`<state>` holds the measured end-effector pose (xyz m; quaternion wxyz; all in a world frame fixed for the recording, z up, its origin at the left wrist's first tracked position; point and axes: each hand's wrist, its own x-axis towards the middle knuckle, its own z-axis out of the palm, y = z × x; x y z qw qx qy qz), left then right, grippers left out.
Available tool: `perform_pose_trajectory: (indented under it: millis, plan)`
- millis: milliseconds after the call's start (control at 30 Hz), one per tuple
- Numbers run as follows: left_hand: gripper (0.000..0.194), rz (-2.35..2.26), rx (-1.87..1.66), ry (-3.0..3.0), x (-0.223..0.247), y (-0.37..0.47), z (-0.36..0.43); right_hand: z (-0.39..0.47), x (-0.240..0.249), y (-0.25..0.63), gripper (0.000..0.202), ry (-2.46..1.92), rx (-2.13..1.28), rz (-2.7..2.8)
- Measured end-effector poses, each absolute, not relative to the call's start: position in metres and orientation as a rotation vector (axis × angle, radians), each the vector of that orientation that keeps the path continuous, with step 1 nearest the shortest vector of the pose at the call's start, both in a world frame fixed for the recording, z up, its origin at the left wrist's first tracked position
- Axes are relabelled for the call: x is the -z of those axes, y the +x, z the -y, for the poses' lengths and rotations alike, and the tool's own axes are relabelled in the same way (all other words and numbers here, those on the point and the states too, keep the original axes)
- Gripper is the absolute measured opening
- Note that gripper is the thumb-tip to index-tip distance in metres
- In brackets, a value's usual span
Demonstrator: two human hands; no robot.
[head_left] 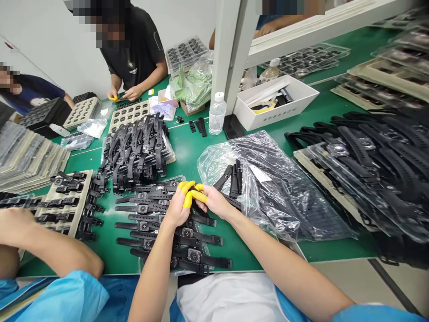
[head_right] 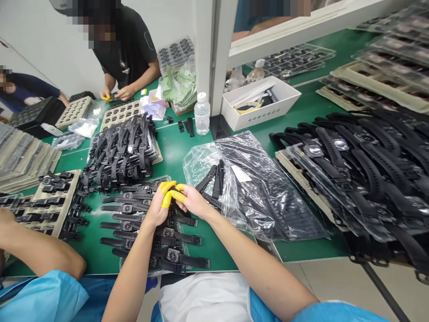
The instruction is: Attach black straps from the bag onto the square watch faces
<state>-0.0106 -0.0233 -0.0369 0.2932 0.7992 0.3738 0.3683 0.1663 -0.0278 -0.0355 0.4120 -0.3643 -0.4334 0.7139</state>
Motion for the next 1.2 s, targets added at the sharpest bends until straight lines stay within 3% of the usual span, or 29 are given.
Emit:
perform_pose_trajectory:
  millis: [267,533,767,1000,1200]
  plan:
    - [0.042,-1.239,-1.277,1.826,0.038,-0.009,0.025,0.032,0.035,0.166,0.053,-0.952,-1.857,1.14]
    - [0.04,-1.197,-1.281,1.89,0.044,-0.012,0.025,0.033,0.04,0.164,0.053,-1.038,-1.745,1.18]
    - [0.05,-1.213,-1.248,2.101,0.046,-0.007,0.028,0.027,0.061,0.162,0.041,-1.175,-1.139,1.302]
    - [0.05,-1.141,-1.28,2.474,0.021,-0.006,0.031,0.026,0.09,0.161,0.038,-1.207,-0.643,1.497]
    - [0.04,-1.26,-0.76,2.93,-0.02,0.0,0.043,0.022,0.103,0.162,0.036,-1.144,-0.496,1.55]
